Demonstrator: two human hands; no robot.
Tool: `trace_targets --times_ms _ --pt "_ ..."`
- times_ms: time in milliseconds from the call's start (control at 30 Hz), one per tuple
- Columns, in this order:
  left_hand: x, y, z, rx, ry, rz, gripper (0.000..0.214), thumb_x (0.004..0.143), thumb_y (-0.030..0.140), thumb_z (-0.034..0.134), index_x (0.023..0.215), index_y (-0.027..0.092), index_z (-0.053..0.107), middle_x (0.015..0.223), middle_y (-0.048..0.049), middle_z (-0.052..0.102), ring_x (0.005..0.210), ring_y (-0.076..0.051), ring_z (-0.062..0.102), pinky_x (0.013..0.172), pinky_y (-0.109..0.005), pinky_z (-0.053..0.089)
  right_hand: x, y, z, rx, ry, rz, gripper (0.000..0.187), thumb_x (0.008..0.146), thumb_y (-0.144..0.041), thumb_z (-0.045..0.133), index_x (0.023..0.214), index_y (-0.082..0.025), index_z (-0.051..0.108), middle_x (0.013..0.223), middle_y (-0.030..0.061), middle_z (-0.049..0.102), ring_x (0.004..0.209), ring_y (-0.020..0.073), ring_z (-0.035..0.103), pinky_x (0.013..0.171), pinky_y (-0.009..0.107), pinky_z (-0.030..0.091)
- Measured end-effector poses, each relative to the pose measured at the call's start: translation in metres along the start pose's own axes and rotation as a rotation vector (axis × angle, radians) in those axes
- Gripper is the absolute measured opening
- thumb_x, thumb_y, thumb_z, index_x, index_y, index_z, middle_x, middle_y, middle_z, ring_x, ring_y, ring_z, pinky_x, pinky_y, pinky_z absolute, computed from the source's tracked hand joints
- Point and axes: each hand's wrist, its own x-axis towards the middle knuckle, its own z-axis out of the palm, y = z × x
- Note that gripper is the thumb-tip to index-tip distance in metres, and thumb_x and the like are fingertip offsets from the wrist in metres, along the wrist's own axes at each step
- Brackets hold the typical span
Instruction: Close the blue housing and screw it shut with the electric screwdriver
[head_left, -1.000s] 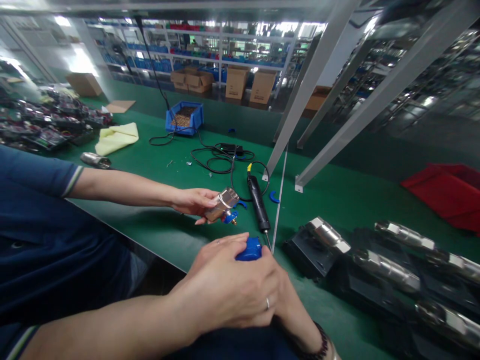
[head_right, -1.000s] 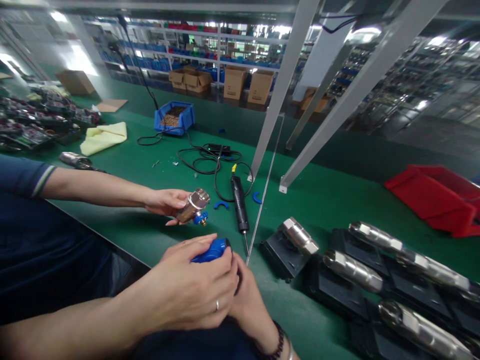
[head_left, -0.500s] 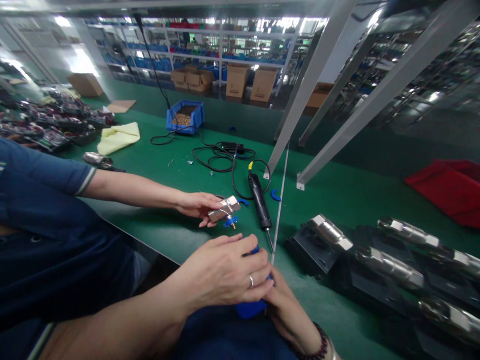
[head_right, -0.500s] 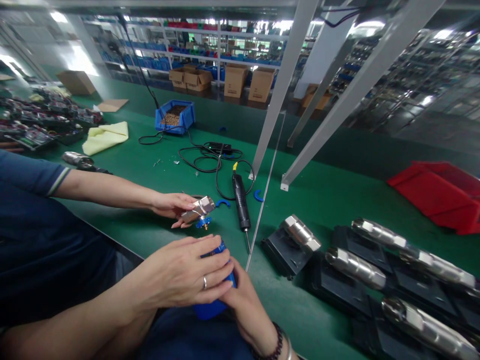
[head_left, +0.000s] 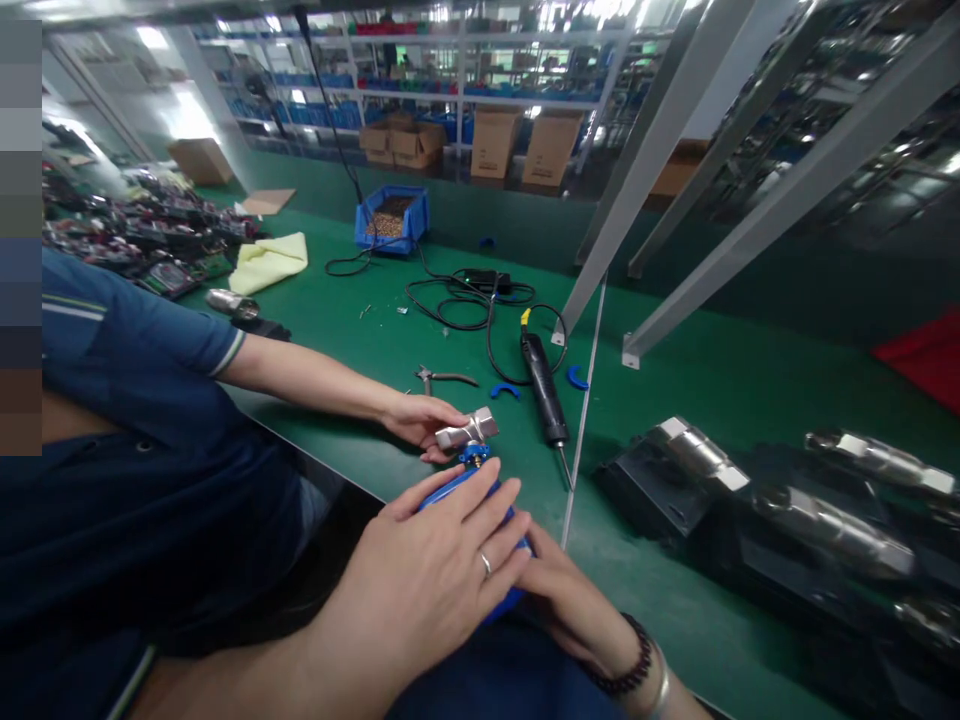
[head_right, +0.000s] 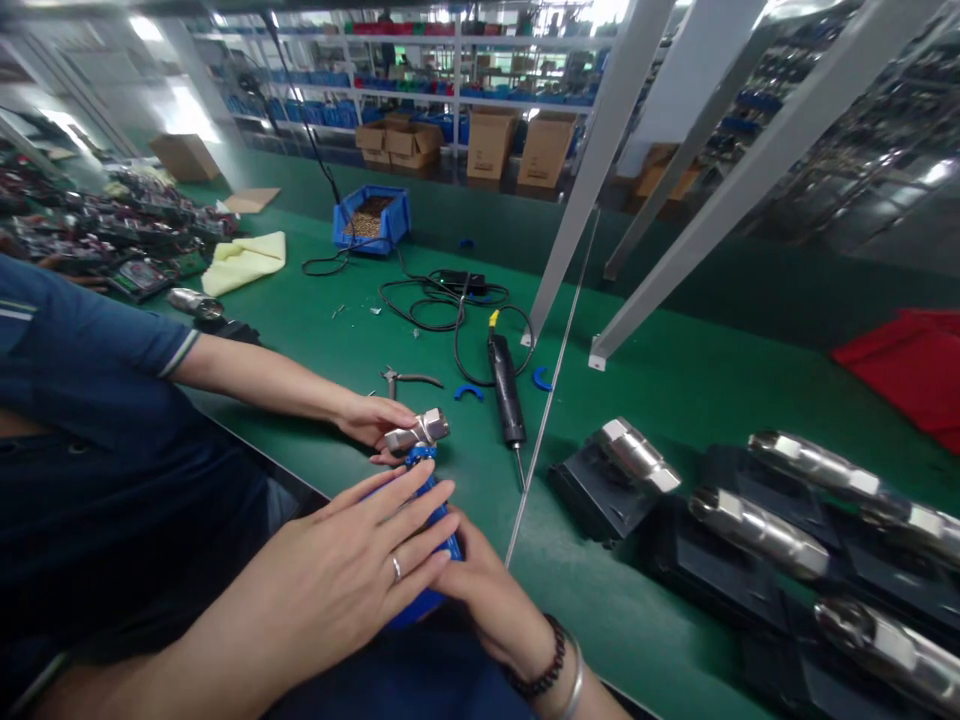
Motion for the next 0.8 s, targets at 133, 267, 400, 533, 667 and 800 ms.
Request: trace_targets --times_ms 133,267,400,533,667,800 --pt "0.008 -0.016 0.001 0.322 -0.021 0.348 0.028 0.091 0.025 0.044 0.109 0.017 0.064 0.123 -0.0064 0.058 0.124 -0.027 0.044 0.108 -0.045 0.028 -0.004 0.003 -0.005 -0.004 0.037 0.097 0.054 0.063 -0.034 0.072 0.112 -0.022 0.052 0.114 0.0067 0.060 0.092 0.0201 0.061 0.058 0.025 0.053" --pt "0.026 -0.026 0.012 0.313 -0.020 0.497 0.025 0.090 0.022 0.046 0.106 0.022 0.064 0.113 -0.0037 0.064 0.106 -0.025 0.054 0.095 -0.041 0.040 -0.005 0.007 -0.011 -0.063 0.118 0.124 0.050 0.061 -0.037 0.071 0.104 -0.020 0.052 0.117 0.0081 0.056 0.098 0.0229 0.058 0.054 0.025 0.052" --pt "0.021 -0.013 0.004 0.095 -0.114 0.289 0.024 0.089 0.023 0.048 0.106 0.024 0.065 0.114 -0.0053 0.063 0.116 -0.027 0.049 0.101 -0.047 0.037 -0.002 0.005 -0.011 -0.202 0.191 -0.047 0.061 0.053 -0.032 0.076 0.107 -0.020 0.051 0.118 0.0083 0.057 0.109 0.0238 0.054 0.088 0.036 0.050" --pt "-0.005 -0.003 -0.003 -0.777 0.042 -0.182 0.036 0.090 0.037 0.042 0.118 0.021 0.060 0.132 -0.0072 0.050 0.135 -0.021 0.029 0.118 -0.042 0.011 0.005 -0.006 -0.011 -0.281 0.173 -0.238 0.075 0.055 -0.029 0.076 0.120 -0.023 0.040 0.131 0.0123 0.046 0.106 0.0221 0.057 0.094 0.037 0.048" --pt "-0.017 -0.020 0.002 -2.072 0.172 -0.488 0.074 0.078 0.056 0.055 0.128 0.002 0.047 0.127 -0.0159 0.053 0.124 -0.012 0.046 0.109 -0.011 0.027 0.013 -0.005 -0.021 -0.301 0.212 -0.255 0.071 0.062 -0.037 0.074 0.123 -0.024 0.039 0.133 0.0140 0.044 0.097 0.0197 0.061 0.084 0.035 0.053" --pt "-0.008 -0.042 0.004 -3.032 0.118 -0.728 0.097 0.070 0.051 0.068 0.137 -0.005 0.025 0.114 -0.0209 0.056 0.103 -0.017 0.060 0.088 -0.015 0.050 0.020 0.007 -0.044 -0.332 0.322 -0.207 0.058 0.066 -0.042 0.071 0.116 -0.022 0.049 0.126 0.0130 0.052 0.095 0.0197 0.062 0.082 0.033 0.054"
